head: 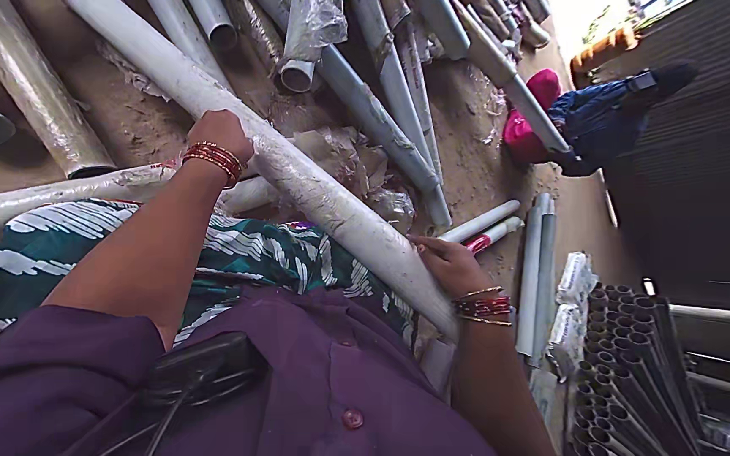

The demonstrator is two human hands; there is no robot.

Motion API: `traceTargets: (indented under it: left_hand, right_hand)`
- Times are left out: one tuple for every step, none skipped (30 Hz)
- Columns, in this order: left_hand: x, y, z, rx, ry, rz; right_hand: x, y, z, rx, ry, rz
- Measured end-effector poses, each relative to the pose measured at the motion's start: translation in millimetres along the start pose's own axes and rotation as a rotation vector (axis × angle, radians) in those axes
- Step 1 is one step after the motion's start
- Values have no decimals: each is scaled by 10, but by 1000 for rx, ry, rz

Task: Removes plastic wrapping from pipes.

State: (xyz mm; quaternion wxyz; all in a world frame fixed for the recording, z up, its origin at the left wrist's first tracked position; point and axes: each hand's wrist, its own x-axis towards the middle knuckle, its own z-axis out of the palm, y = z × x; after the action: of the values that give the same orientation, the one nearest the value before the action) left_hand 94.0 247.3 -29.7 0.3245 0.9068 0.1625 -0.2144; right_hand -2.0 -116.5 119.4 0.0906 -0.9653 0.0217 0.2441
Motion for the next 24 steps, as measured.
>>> traceTargets:
  left_hand:
    - [-43, 25, -11, 23, 13, 7]
    - [-92, 61, -30, 27, 25, 23]
    - [-144, 96, -53, 6, 37, 49]
    - [-179, 117, -63, -27, 54, 90]
    - [-195, 125, -56, -52, 70, 139]
    - [-201, 138, -48, -71, 78, 188]
    - [-219, 164, -35, -86, 74, 239]
    - [-254, 198, -11, -85, 71, 287]
    - [-312, 251, 23, -67, 79, 328]
    - [-394, 328, 65, -35, 99, 351]
    - [-488, 409, 114, 5, 128, 359]
    - [-570, 470, 169, 27, 168, 380]
    - [-620, 499, 230, 21, 211, 416]
    - [-651, 508, 277, 7, 231, 450]
    - [-675, 515, 293, 9, 220, 458]
    - [-699, 512, 299, 29, 203, 439]
    - [-733, 506, 305, 51, 210, 403]
    - [-780, 508, 315, 88, 240, 353]
    - [-833, 530, 312, 143, 246, 282]
    - [-872, 553, 297, 182, 225, 230]
    - [-894, 562, 299, 196, 212, 214]
    - [-898, 557, 314, 190, 205, 225]
    - [-888, 546, 332, 176, 190, 247]
    - [-870, 535, 352, 166, 171, 268]
  right_hand:
    - [-59, 47, -62, -21, -4, 1]
    - [-125, 115, -122, -37, -3, 7]
    - [-192, 209, -173, -40, 3, 16]
    - [-265, 322, -214, -42, 4, 28]
    - [-344, 434, -254, -36, 4, 52]
    - [-416, 540, -292, -22, 8, 79]
    - [-483, 638, -315, 3, 17, 107]
    - [-541, 718, -323, 31, 25, 133]
    - [-579, 783, -314, 61, 28, 146]
    - [-606, 831, -284, 95, 32, 141]
    - [-628, 847, -253, 132, 36, 126]
    - [-644, 829, -229, 172, 35, 107]
    - [-656, 802, -202, 208, 42, 76]
    - [-656, 775, -170, 238, 53, 44]
    - [-630, 764, -142, 251, 53, 25]
    - [-585, 764, -112, 240, 43, 5]
    - [-528, 752, -87, 215, 31, -15]
    - [-466, 736, -66, 185, 7, -26]
    - [-405, 719, -54, 158, -19, -42]
    - [-349, 693, -62, 127, -46, -56]
    - [-298, 667, -84, 112, -77, -61]
    - [-257, 653, -94, 100, -75, -77]
    - [-225, 649, -92, 80, -43, -113]
    - [-202, 644, -89, 69, -6, -155]
